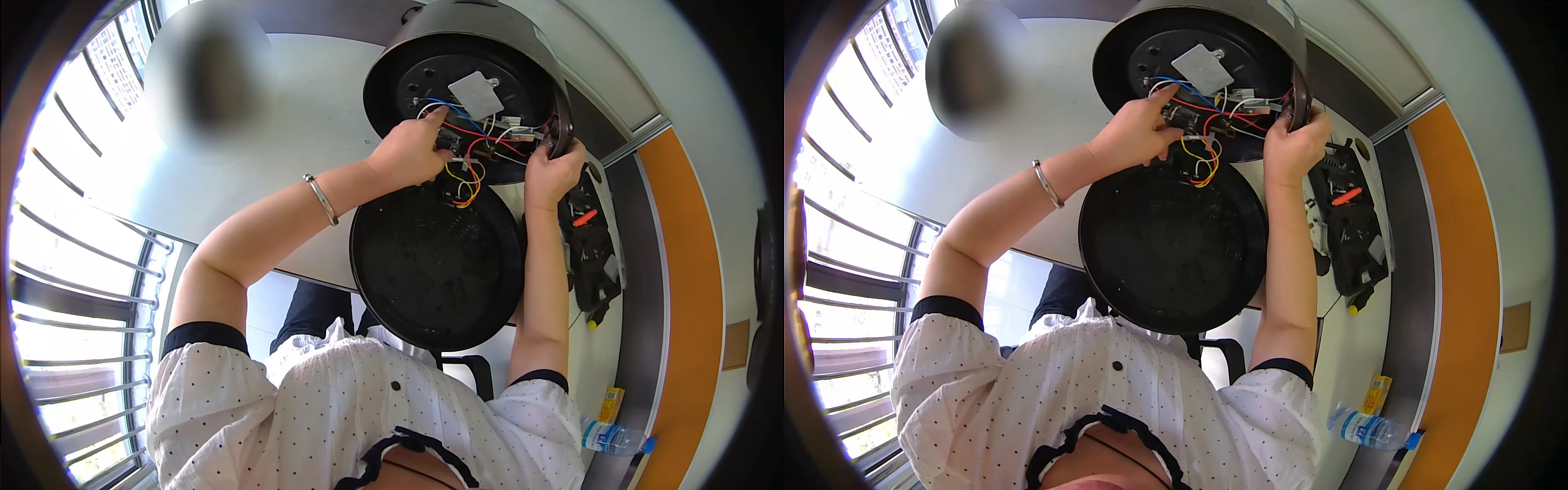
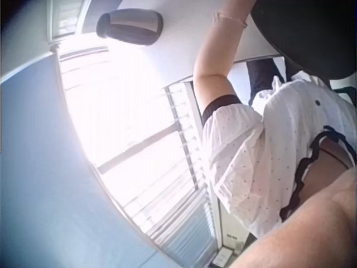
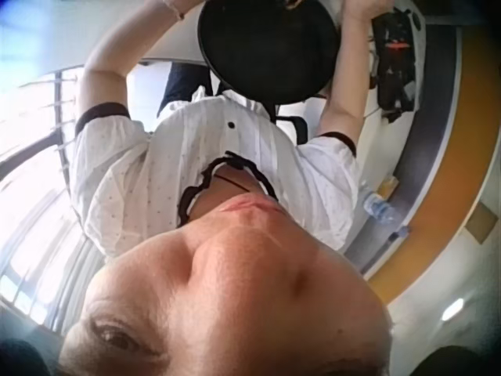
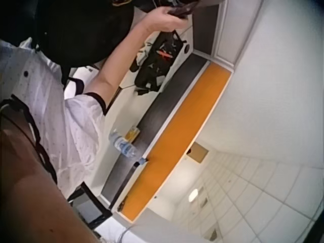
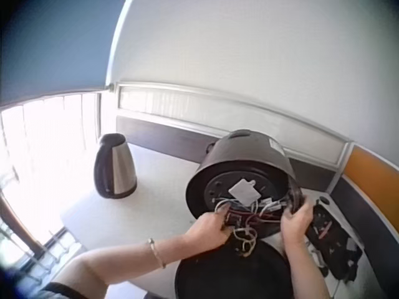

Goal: The person works on the internal wiring of a disassembled appliance, likely a rice cooker. They use a screwdriver to adjust components and connect wires within the device's housing.

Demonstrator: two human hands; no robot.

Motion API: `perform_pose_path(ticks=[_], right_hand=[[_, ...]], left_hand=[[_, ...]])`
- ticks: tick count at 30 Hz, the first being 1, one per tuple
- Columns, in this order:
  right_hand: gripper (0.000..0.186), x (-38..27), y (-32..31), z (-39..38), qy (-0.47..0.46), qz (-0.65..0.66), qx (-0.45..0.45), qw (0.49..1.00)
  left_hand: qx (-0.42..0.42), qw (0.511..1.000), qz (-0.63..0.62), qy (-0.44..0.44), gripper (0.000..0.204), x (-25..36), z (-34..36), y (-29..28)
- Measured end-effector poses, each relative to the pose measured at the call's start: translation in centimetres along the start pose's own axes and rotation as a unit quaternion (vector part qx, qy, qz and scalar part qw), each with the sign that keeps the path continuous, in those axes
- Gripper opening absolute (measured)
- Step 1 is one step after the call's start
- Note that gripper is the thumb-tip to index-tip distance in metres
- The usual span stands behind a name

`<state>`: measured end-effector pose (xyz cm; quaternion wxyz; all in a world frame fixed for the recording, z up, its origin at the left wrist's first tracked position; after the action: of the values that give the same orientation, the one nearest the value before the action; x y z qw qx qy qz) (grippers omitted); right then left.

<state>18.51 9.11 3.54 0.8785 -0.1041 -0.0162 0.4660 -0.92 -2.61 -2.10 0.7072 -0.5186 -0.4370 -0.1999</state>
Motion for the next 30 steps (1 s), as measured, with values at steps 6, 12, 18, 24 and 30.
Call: perform_pose_path(ticks=[6, 12, 18, 24, 30], right_hand=[[0.022, -0.5, 0.0, -0.1, -0.009, 0.013, 0.014, 1.000], [0.023, 0.1, 0.0, -0.6, -0.013, -0.006, 0.013, 1.000], [0.022, 0.0, -0.1, -0.6, -0.002, 0.008, 0.023, 1.000], [0.026, 0.1, 0.2, -0.7, -0.015, -0.008, 0.000, 1.000], [0.026, 0.3, 0.2, -0.8, -0.024, -0.004, 0.008, 1.000]], left_hand=[[-0.094, 0.977, -0.178, -0.071, 0.079, -0.2, 0.6, 1.5], [-0.130, 0.950, -0.284, -0.034, 0.083, 0.2, 1.2, 2.1], [-0.162, 0.941, -0.295, -0.026, 0.083, 0.2, 1.2, 1.5], [-0.145, 0.947, -0.284, -0.041, 0.075, -0.6, 1.3, 0.5], [-0.135, 0.956, -0.254, -0.048, 0.066, -1.8, 1.3, 0.1]])
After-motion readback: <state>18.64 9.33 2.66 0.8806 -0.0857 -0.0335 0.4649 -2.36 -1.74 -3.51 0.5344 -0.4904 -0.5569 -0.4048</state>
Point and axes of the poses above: each hand's wrist, its own z-axis towards the middle knuckle, its own y-axis out of the palm, x = y × z, the point moved 9 cm from there along z, towards the middle knuckle, and after that the axes turned 14 degrees about -y, right-handed, at the moved point
